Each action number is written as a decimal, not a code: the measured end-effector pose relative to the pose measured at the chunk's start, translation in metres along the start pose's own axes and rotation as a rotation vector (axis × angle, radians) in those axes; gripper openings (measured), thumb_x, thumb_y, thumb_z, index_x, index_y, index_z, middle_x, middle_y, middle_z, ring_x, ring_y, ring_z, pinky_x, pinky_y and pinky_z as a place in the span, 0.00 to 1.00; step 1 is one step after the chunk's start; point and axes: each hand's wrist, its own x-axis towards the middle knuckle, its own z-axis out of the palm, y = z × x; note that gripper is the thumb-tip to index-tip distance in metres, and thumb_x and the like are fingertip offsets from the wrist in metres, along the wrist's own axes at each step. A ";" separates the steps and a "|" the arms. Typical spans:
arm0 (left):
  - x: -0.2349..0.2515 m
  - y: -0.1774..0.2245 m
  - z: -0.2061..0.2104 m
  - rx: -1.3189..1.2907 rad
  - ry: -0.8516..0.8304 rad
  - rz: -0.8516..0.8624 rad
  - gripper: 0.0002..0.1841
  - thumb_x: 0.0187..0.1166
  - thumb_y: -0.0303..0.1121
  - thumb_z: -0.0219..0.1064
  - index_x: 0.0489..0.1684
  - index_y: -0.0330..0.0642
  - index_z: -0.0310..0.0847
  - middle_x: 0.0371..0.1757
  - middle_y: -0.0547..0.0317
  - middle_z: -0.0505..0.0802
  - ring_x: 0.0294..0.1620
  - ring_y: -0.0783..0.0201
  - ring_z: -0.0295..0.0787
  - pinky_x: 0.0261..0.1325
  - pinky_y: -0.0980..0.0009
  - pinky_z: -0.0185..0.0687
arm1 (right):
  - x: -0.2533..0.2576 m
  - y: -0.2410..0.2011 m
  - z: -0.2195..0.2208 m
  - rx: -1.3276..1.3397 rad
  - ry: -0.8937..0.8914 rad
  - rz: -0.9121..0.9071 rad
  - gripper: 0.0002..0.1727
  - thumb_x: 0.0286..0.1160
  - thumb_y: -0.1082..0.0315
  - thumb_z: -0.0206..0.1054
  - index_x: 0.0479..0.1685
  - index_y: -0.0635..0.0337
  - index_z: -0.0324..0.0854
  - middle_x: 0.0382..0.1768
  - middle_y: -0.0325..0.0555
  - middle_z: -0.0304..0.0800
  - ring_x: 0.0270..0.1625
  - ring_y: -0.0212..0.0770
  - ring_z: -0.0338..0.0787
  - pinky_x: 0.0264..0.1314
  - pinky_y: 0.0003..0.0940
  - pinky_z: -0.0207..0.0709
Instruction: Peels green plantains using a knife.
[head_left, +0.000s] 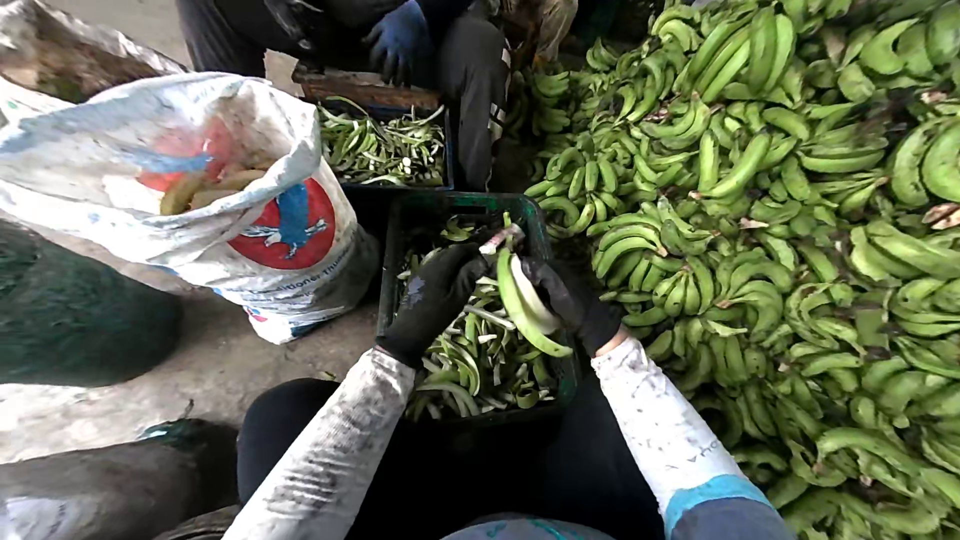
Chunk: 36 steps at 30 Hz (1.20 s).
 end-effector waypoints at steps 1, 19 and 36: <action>0.002 -0.002 -0.003 0.000 -0.015 -0.077 0.29 0.88 0.61 0.50 0.68 0.49 0.83 0.54 0.53 0.92 0.51 0.58 0.90 0.56 0.48 0.85 | 0.002 0.001 0.002 0.035 -0.012 0.018 0.25 0.90 0.46 0.46 0.54 0.52 0.85 0.40 0.39 0.87 0.40 0.30 0.85 0.43 0.33 0.81; 0.002 0.005 0.050 0.333 -0.034 0.390 0.27 0.81 0.57 0.63 0.72 0.52 0.83 0.51 0.46 0.90 0.52 0.43 0.88 0.52 0.44 0.84 | 0.008 0.043 0.001 1.155 0.253 0.239 0.27 0.88 0.40 0.42 0.49 0.46 0.81 0.36 0.36 0.89 0.37 0.30 0.89 0.37 0.28 0.86; -0.007 -0.005 0.022 -0.072 -0.138 -0.010 0.27 0.88 0.55 0.55 0.72 0.44 0.78 0.50 0.55 0.90 0.46 0.62 0.88 0.51 0.58 0.86 | 0.010 0.044 -0.010 1.063 0.105 0.372 0.27 0.86 0.38 0.45 0.55 0.45 0.83 0.31 0.37 0.86 0.25 0.30 0.83 0.24 0.26 0.80</action>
